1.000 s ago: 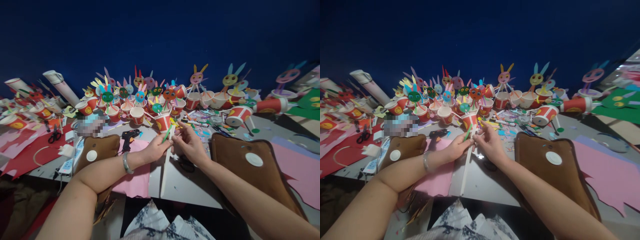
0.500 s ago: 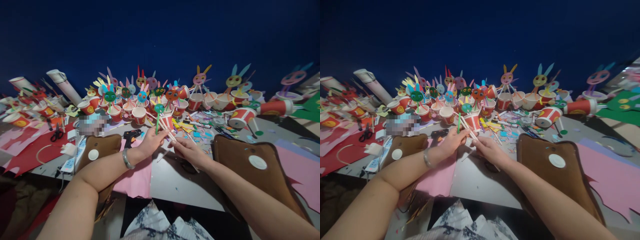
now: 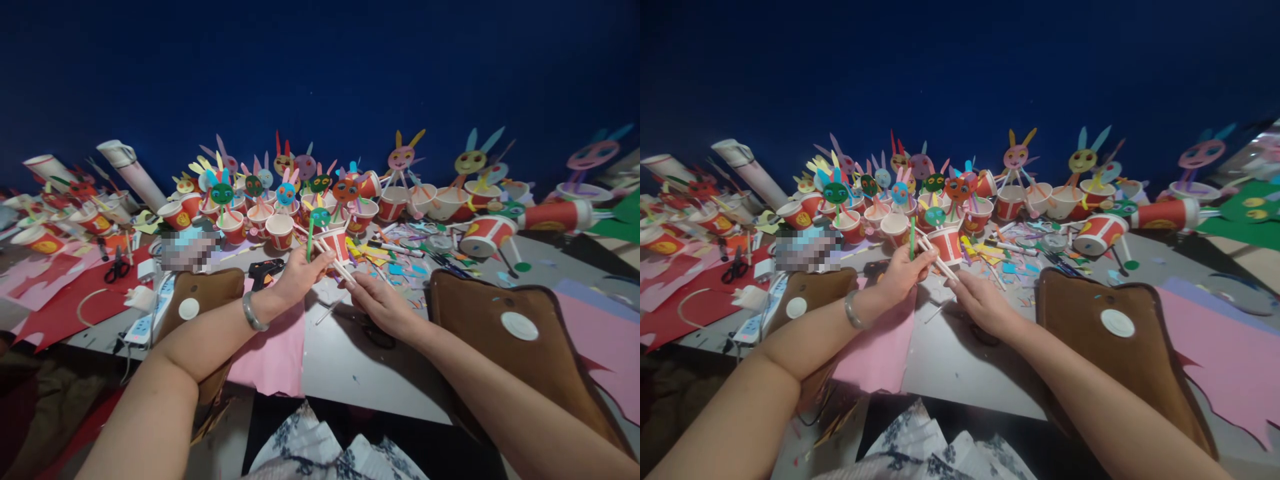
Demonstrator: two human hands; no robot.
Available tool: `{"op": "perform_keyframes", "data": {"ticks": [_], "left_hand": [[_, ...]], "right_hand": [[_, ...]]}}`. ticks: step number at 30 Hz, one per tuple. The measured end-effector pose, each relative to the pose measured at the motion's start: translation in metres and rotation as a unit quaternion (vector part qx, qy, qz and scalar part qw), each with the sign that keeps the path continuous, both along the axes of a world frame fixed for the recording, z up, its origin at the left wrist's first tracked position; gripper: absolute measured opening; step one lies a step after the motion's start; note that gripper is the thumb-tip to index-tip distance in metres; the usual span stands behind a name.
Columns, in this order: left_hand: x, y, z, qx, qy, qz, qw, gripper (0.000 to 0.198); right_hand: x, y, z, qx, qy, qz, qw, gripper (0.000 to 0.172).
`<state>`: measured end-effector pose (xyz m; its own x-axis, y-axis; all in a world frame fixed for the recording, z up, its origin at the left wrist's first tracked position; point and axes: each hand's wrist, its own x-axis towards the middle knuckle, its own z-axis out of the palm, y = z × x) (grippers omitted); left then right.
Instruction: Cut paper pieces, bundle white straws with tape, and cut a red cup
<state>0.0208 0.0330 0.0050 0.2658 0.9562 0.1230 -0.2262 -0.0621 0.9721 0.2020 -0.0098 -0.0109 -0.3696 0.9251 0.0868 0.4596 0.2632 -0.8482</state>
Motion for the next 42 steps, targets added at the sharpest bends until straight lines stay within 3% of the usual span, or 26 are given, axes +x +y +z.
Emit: {"op": "perform_keyframes", "data": {"ticks": [6, 12, 16, 20, 24, 27, 29, 31, 34, 36, 37, 39, 42], "left_hand": [[0.001, -0.001, 0.006, -0.024, -0.007, 0.015, 1.000, 0.025], [0.000, -0.001, 0.005, -0.017, -0.004, 0.011, 1.000, 0.009], [-0.002, 0.001, 0.005, -0.003, 0.037, 0.007, 0.999, 0.006], [-0.007, 0.008, 0.001, 0.038, 0.144, -0.037, 0.988, 0.008], [-0.015, 0.013, -0.002, 0.105, 0.306, -0.074, 0.943, 0.013], [-0.018, 0.012, -0.003, 0.142, 0.344, -0.161, 0.914, 0.018], [-0.018, 0.009, -0.003, 0.126, 0.341, -0.210, 0.908, 0.022], [-0.016, 0.006, -0.001, 0.083, 0.306, -0.208, 0.925, 0.026], [-0.011, 0.002, 0.005, -0.006, 0.216, -0.169, 0.962, 0.032], [-0.008, -0.002, 0.010, -0.063, 0.174, -0.158, 0.970, 0.036], [-0.006, -0.005, 0.012, -0.088, 0.160, -0.158, 0.970, 0.038], [-0.002, -0.010, 0.012, -0.130, 0.133, -0.169, 0.968, 0.040], [0.002, -0.017, 0.005, -0.168, 0.097, -0.190, 0.962, 0.043]], "right_hand": [[0.003, 0.004, 0.000, 0.096, -0.066, -0.018, 0.993, 0.033], [0.017, 0.014, -0.002, 0.235, -0.135, -0.065, 0.960, 0.033], [0.030, 0.020, 0.007, 0.258, -0.182, -0.039, 0.948, 0.035], [0.045, 0.023, 0.017, 0.265, -0.270, 0.002, 0.926, 0.035], [0.052, 0.022, 0.021, 0.287, -0.341, 0.044, 0.894, 0.034], [0.051, 0.021, 0.023, 0.294, -0.353, 0.075, 0.885, 0.032], [0.049, 0.021, 0.025, 0.311, -0.347, 0.083, 0.881, 0.030], [0.046, 0.019, 0.026, 0.357, -0.326, 0.037, 0.874, 0.024], [0.041, 0.013, 0.025, 0.455, -0.240, -0.127, 0.848, 0.013], [0.036, 0.008, 0.022, 0.487, -0.162, -0.196, 0.836, 0.014], [0.033, 0.007, 0.020, 0.482, -0.124, -0.204, 0.843, 0.016], [0.027, 0.005, 0.017, 0.416, -0.054, -0.185, 0.889, 0.020], [0.017, 0.007, 0.013, 0.222, 0.023, -0.132, 0.966, 0.028]]}}
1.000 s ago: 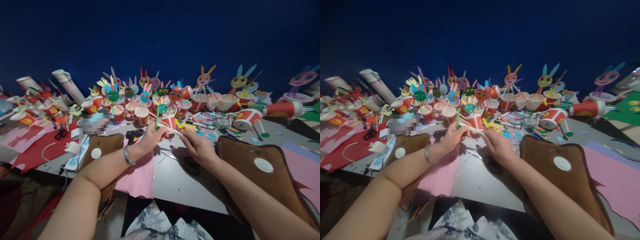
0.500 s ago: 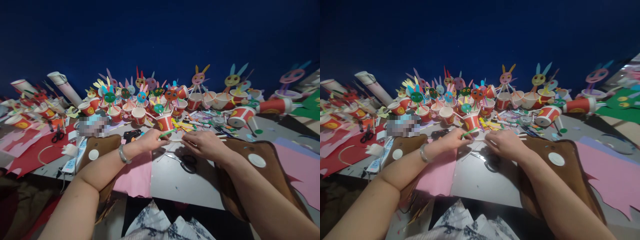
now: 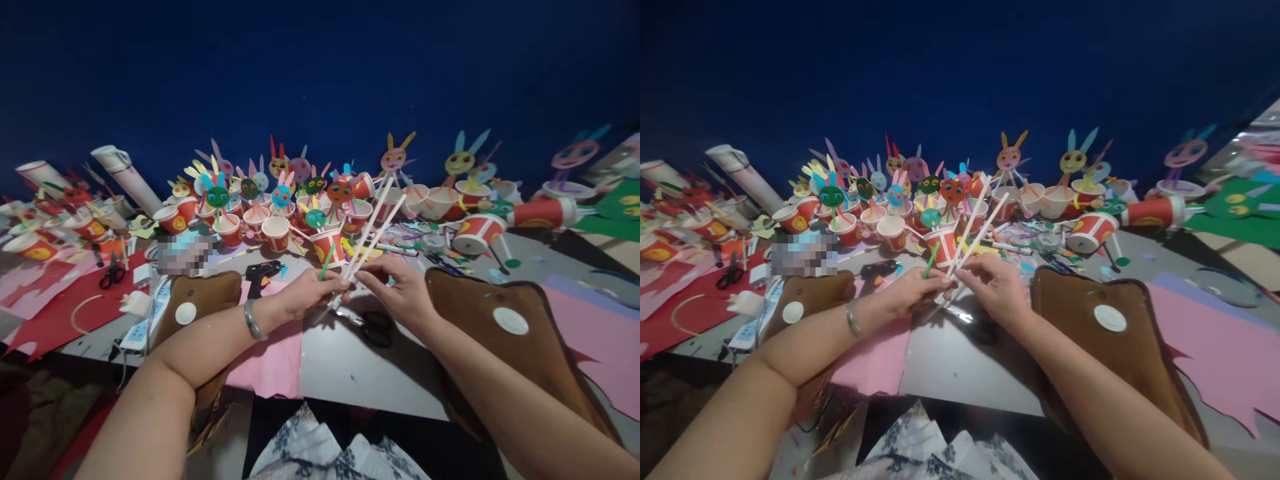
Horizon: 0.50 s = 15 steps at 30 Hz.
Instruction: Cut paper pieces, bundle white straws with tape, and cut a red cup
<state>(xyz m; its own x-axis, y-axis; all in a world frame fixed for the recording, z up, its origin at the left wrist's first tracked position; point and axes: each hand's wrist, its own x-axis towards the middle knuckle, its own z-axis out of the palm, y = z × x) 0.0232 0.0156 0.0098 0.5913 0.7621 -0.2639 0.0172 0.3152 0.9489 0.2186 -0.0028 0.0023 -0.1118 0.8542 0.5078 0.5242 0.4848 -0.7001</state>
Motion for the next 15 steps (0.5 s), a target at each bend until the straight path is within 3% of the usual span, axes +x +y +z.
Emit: {"op": "perform_keyframes", "data": {"ticks": [4, 10, 15], "left_hand": [[0.005, -0.006, -0.013, -0.028, -0.013, -0.019, 0.999, 0.043], [0.008, -0.007, -0.017, -0.008, -0.021, -0.011, 1.000, 0.044], [0.007, -0.008, -0.024, 0.002, -0.045, -0.020, 0.999, 0.043]], "right_hand": [[-0.008, 0.002, -0.002, -0.196, 0.109, 0.069, 0.972, 0.040], [-0.006, 0.005, -0.013, -0.288, 0.230, 0.105, 0.924, 0.035], [-0.007, 0.006, -0.015, -0.378, 0.336, 0.121, 0.854, 0.035]]}}
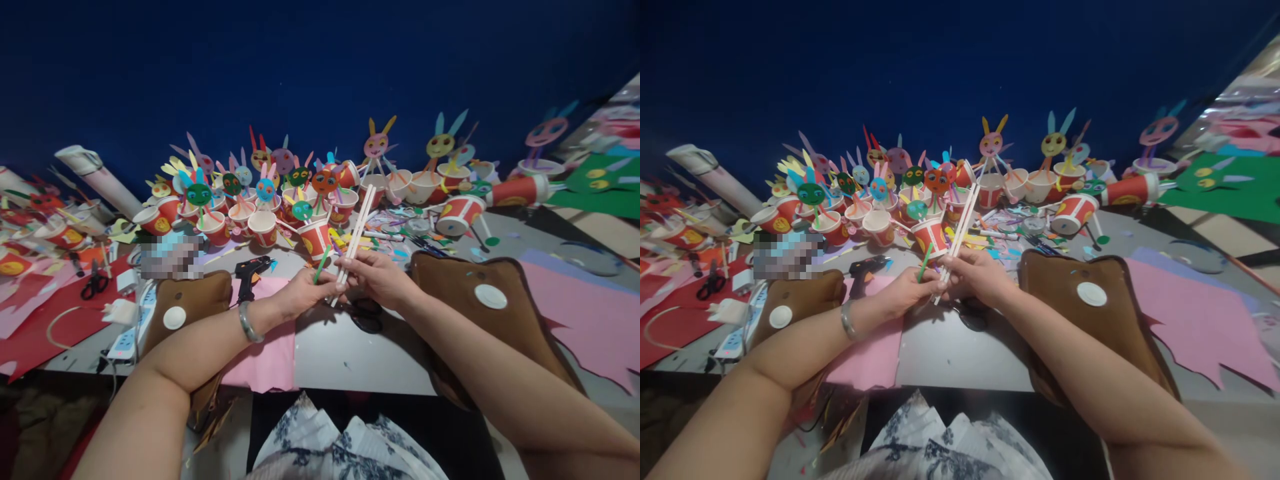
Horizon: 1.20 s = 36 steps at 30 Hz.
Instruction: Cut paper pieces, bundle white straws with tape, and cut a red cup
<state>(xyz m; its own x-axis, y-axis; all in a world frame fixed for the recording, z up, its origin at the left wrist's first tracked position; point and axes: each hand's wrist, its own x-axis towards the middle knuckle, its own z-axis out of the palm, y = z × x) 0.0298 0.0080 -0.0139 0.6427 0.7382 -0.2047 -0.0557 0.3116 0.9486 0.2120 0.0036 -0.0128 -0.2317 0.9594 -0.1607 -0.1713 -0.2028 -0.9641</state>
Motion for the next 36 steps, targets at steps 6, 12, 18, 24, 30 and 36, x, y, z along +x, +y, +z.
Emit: {"op": "perform_keyframes", "data": {"ticks": [6, 12, 18, 24, 30, 36], "left_hand": [[-0.001, -0.001, 0.006, 0.028, 0.037, -0.010, 0.999, 0.046], [-0.003, 0.002, 0.010, 0.045, 0.071, -0.034, 0.996, 0.050], [-0.004, 0.004, 0.003, 0.049, 0.068, -0.055, 0.995, 0.052], [-0.004, 0.005, 0.002, 0.043, 0.079, -0.051, 0.995, 0.049], [-0.003, 0.003, 0.003, 0.041, 0.074, -0.052, 0.995, 0.047], [-0.001, -0.001, 0.007, 0.011, 0.073, -0.027, 0.997, 0.044]], "right_hand": [[0.002, 0.002, 0.003, 0.039, -0.003, -0.003, 0.999, 0.031], [0.009, 0.006, 0.002, 0.097, -0.060, -0.017, 0.993, 0.030], [0.008, 0.003, 0.003, 0.080, -0.095, 0.003, 0.992, 0.034], [0.007, 0.004, 0.001, 0.074, -0.081, -0.010, 0.994, 0.034], [0.007, 0.004, 0.002, 0.079, -0.077, -0.007, 0.994, 0.032], [0.006, 0.001, 0.005, 0.095, -0.120, 0.015, 0.988, 0.038]]}}
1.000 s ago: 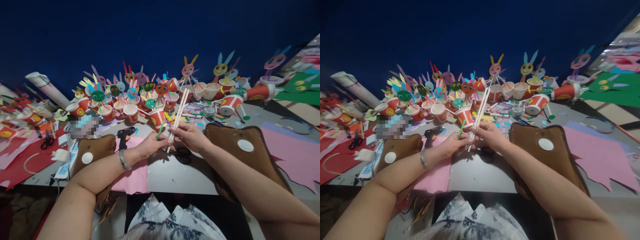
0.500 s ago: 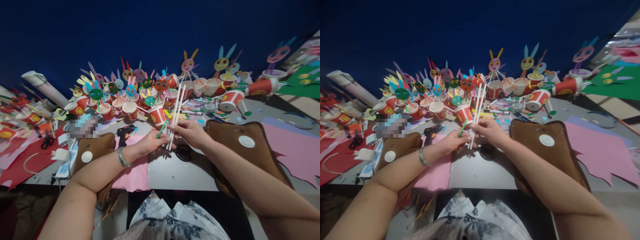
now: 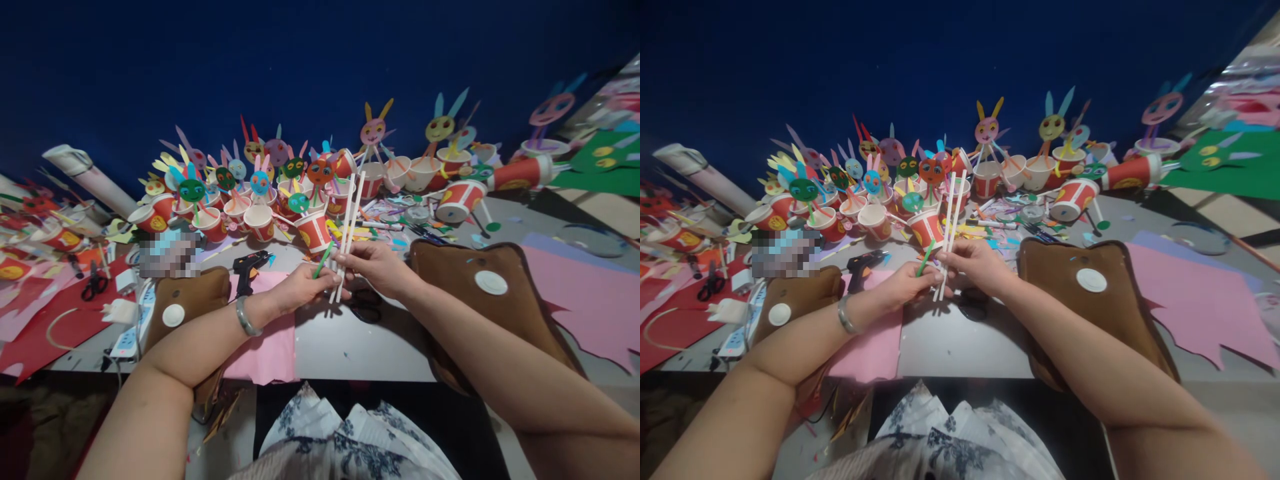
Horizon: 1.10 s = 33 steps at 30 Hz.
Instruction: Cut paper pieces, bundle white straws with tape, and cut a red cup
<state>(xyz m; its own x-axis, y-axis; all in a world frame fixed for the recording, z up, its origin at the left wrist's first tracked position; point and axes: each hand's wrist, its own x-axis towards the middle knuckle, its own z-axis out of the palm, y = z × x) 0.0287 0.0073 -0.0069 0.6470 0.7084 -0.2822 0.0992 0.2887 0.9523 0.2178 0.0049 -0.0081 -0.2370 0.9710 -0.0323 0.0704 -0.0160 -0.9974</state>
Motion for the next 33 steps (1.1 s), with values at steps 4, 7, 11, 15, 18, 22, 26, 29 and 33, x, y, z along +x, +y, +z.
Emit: {"op": "perform_keyframes", "data": {"ticks": [4, 7, 11, 15, 18, 22, 26, 29, 33], "left_hand": [[0.000, 0.000, -0.004, 0.027, 0.000, 0.006, 1.000, 0.045], [0.001, -0.001, -0.003, 0.026, 0.001, 0.022, 0.999, 0.043], [0.001, 0.002, 0.005, 0.041, -0.015, 0.099, 0.994, 0.037], [-0.004, 0.014, 0.009, 0.066, -0.033, 0.220, 0.973, 0.032], [-0.007, 0.023, 0.007, 0.082, -0.037, 0.245, 0.965, 0.024], [-0.008, 0.028, 0.005, 0.045, -0.035, 0.217, 0.975, 0.023], [-0.008, 0.031, 0.007, -0.072, -0.074, 0.153, 0.983, 0.031], [-0.009, 0.033, 0.007, -0.129, -0.103, 0.108, 0.980, 0.036], [-0.010, 0.035, 0.002, -0.163, -0.130, 0.071, 0.976, 0.039]], "right_hand": [[-0.001, 0.000, -0.001, 0.012, 0.012, -0.009, 1.000, 0.037], [-0.002, 0.001, 0.000, 0.027, 0.033, -0.032, 0.999, 0.035], [0.005, 0.005, 0.005, 0.053, 0.040, -0.087, 0.994, 0.037], [0.017, 0.012, 0.009, 0.096, 0.062, -0.190, 0.975, 0.036], [0.021, 0.016, 0.008, 0.116, 0.082, -0.224, 0.964, 0.033], [0.021, 0.017, 0.003, 0.129, 0.060, -0.221, 0.965, 0.033], [0.019, 0.016, 0.001, 0.130, 0.015, -0.216, 0.968, 0.037], [0.017, 0.013, 0.003, 0.116, 0.004, -0.199, 0.973, 0.039], [0.012, 0.010, 0.006, 0.099, 0.011, -0.149, 0.984, 0.037]]}}
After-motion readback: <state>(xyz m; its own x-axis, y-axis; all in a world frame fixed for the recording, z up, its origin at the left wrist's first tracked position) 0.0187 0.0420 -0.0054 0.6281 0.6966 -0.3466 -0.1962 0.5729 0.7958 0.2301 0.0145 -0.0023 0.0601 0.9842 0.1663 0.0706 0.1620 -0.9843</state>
